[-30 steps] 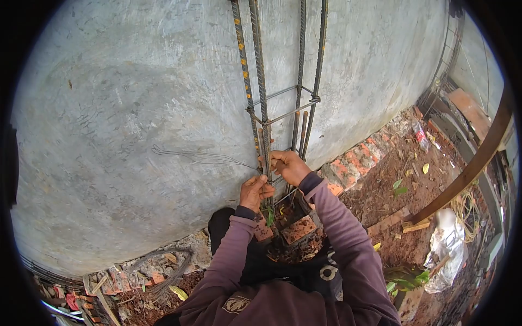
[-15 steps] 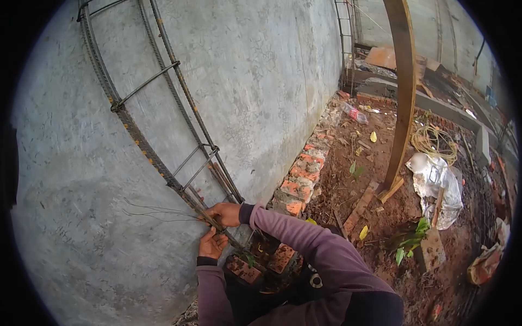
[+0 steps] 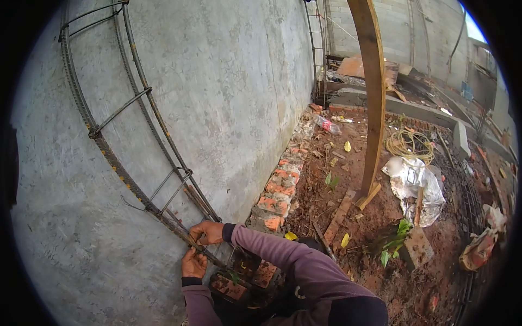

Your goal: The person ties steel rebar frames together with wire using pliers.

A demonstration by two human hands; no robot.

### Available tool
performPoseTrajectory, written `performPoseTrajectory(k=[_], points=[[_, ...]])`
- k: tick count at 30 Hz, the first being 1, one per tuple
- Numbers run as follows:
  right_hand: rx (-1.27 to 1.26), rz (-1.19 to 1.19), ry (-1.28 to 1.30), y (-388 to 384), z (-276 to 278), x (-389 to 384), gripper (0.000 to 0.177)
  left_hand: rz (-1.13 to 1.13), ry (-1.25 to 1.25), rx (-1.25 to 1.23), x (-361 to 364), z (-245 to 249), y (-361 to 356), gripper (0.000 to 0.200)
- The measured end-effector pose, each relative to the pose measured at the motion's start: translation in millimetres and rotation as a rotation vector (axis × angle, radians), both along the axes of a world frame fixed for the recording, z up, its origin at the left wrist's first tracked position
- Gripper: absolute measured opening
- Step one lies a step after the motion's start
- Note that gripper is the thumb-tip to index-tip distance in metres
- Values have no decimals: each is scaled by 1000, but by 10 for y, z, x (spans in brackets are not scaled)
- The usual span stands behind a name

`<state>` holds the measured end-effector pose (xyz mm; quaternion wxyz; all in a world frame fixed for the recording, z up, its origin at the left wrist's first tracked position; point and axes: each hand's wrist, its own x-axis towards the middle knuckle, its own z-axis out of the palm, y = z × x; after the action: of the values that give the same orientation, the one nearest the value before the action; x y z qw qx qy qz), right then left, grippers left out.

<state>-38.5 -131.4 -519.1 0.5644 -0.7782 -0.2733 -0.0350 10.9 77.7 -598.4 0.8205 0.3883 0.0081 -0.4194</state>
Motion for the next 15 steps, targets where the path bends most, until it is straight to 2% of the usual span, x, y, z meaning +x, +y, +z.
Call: performPoseTrajectory(k=[3,7,10,12,13,15], points=[[59,-86,28,5,-229,13,9,81,25,32,-32,-45,47,15],[7,-359,-311,155,-395,-414,6,141,8,122,-88,45,-113,20],[-187,-469,-495,193,-521,-486,10,184,-30,155,-46,-85,-92,22],[-286,-519,-452,276,-508,-534,12,177,-63,118,20,-216,-97,23],[-336,-541,-431,314,-498,-562,13,243,-69,195,-156,-49,-141,22],[-293,-663,-449,417,-524,-675,15,177,-58,138,-114,-18,-170,21]])
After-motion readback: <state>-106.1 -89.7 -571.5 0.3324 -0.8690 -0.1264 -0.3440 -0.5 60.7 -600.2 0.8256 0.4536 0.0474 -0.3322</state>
